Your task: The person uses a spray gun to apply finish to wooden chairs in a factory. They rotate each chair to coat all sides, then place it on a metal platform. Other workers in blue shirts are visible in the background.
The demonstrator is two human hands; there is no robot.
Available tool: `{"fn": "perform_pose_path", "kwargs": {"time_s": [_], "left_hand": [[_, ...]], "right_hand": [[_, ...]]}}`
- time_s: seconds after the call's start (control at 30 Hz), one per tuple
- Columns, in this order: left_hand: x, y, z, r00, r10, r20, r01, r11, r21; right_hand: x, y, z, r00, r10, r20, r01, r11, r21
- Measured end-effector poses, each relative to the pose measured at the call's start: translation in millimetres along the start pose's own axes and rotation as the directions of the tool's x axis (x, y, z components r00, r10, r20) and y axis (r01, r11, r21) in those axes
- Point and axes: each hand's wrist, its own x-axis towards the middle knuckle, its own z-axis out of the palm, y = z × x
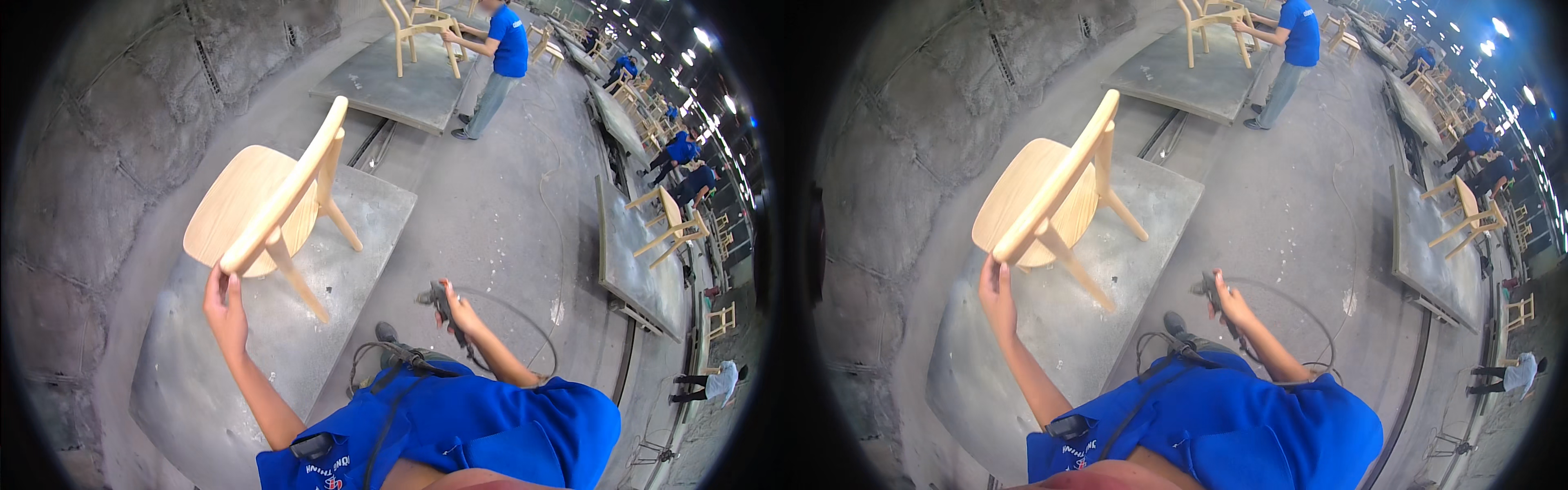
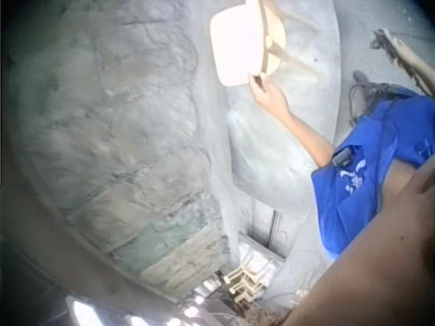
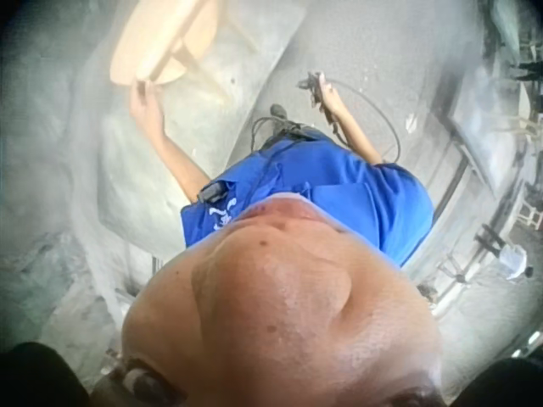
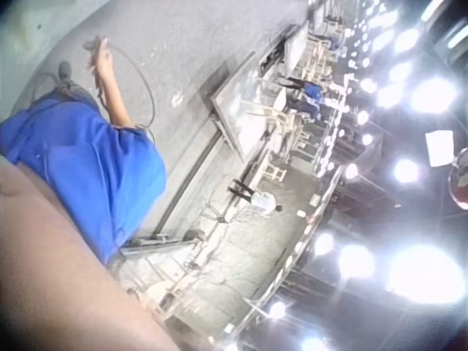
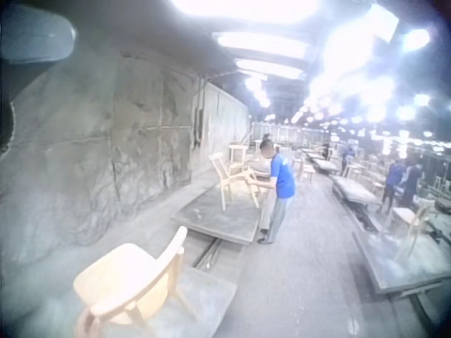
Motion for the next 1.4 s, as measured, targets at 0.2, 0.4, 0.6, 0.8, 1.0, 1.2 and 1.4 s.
{"fn": "perform_pose_path", "kwargs": {"time_s": [0.2,0.4,0.6,0.8,1.0,1.2,1.4], "left_hand": [[-64,4,25,0.981,0.188,0.049,-0.191,0.885,0.425],[-75,37,114,0.601,0.756,0.258,-0.789,0.613,0.039],[-22,50,219,0.504,0.809,0.303,-0.857,0.424,0.293],[49,2,286,0.722,0.68,0.128,-0.672,0.647,0.36],[-3,-79,222,0.916,0.398,0.056,-0.402,0.908,0.116],[-195,-134,176,0.829,-0.226,0.512,0.167,0.973,0.16],[-329,-94,183,0.632,-0.383,0.674,0.27,0.924,0.271]], "right_hand": [[22,17,-38,0.982,0.178,-0.069,-0.168,0.978,0.121],[47,-31,-65,0.983,0.061,-0.172,-0.038,0.99,0.134],[74,-66,-77,0.987,-0.03,-0.156,0.07,0.962,0.262],[73,-70,-88,0.926,-0.244,-0.287,0.282,0.954,0.1],[39,-95,-69,0.622,-0.702,-0.347,0.758,0.65,0.044],[4,-110,-18,0.549,-0.835,-0.031,0.833,0.543,0.109],[-11,-103,-82,0.753,-0.639,0.157,0.487,0.702,0.52]]}}
